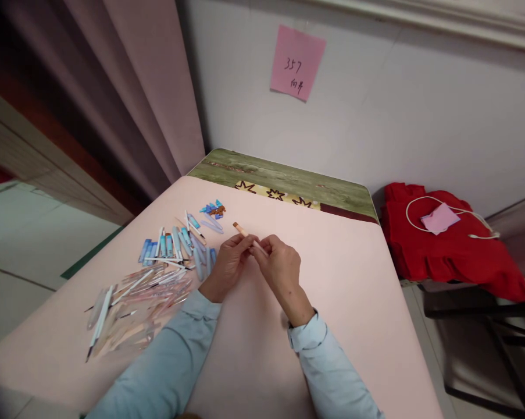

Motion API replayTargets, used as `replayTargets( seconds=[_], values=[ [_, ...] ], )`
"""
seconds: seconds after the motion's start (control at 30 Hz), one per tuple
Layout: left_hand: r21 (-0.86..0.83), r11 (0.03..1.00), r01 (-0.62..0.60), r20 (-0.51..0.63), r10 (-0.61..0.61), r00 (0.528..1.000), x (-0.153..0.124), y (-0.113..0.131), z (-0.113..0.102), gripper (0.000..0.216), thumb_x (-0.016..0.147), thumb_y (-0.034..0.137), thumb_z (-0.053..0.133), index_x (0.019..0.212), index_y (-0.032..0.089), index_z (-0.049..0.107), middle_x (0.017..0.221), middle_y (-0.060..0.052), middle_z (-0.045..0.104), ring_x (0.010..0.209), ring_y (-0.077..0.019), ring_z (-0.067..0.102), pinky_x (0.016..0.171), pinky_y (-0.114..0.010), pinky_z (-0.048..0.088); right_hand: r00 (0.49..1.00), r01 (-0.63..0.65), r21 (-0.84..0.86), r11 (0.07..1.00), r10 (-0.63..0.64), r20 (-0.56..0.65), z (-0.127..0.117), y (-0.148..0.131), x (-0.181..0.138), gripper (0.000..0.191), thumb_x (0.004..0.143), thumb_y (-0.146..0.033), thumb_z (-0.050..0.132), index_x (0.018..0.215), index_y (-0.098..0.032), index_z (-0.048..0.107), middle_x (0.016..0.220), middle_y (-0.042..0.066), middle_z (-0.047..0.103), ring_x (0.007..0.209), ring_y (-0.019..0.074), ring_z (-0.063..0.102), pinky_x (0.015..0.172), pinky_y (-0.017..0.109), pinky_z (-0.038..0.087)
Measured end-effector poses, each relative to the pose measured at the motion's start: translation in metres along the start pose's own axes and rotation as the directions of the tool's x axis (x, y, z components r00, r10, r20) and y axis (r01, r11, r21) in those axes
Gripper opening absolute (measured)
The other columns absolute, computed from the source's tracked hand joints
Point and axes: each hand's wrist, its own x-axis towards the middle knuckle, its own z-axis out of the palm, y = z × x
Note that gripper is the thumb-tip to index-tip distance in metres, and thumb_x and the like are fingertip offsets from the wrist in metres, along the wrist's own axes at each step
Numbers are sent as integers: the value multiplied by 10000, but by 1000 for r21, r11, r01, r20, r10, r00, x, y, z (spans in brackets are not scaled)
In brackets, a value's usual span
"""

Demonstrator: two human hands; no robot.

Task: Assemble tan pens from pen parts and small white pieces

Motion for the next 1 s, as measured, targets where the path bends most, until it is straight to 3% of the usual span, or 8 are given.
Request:
replayTargets(
  seconds=[0.1,0.23,0.33,0.47,0.7,0.8,0.9,1.0],
  values=[
    [-11,1000,0,-20,0,1000,0,0,-1,197,690,309,827,783,148,761,723,-8,675,679,-97,591,665,-205,452,1000,19,-43,999,-20,-16,-1,0,0,356,863,-579,601,751,-251,682,653,-4,699,582,160,617,565,251,358],
    [-21,1000,8,54,-7,999,-1,2,-2,186,748,305,783,824,135,767,768,-28,691,729,-112,611,714,-218,471,997,71,-1,997,-71,28,-1,1,-1,395,882,-581,580,711,-242,690,629,4,689,552,144,598,549,245,345],
    [-11,1000,1,89,0,996,-2,3,-3,200,770,313,762,838,125,761,784,-37,694,732,-122,615,718,-235,481,993,83,102,991,-91,75,1,3,-1,392,879,-564,594,691,-232,683,618,7,684,549,142,601,542,240,364],
    [-6,1000,13,121,-12,993,-2,3,-4,240,774,344,754,849,117,747,760,-40,676,666,-125,599,611,-240,469,980,16,318,948,-78,183,5,9,0,379,880,-524,604,671,-217,679,607,18,678,554,146,621,559,238,427],
    [-52,997,58,194,-47,980,-3,4,-6,253,794,369,738,857,124,726,656,-31,635,533,-128,576,490,-246,457,904,-255,690,677,-87,419,6,9,3,406,809,-536,684,650,-163,681,582,35,647,492,126,559,519,254,442],
    [-73,994,87,275,-64,959,-5,6,-4,281,825,397,703,881,122,713,575,-18,609,454,-146,570,456,-276,475,861,-356,750,557,-116,495,5,9,4,442,789,-540,713,588,-154,639,561,34,628,478,108,530,493,243,403],
    [-98,988,118,345,-78,936,-7,7,-3,275,849,393,675,906,125,698,501,10,556,404,-175,567,425,-312,491,818,-443,765,468,-138,559,6,13,5,401,780,-529,733,678,-144,685,561,23,622,475,101,527,484,232,390],
    [-98,986,136,343,-95,935,-8,7,-1,268,851,393,671,901,131,690,491,24,529,402,-184,574,420,-323,496,788,-494,766,413,-161,594,8,16,6,394,774,-534,740,768,-141,710,568,10,615,476,93,515,487,224,385]
  ],
)
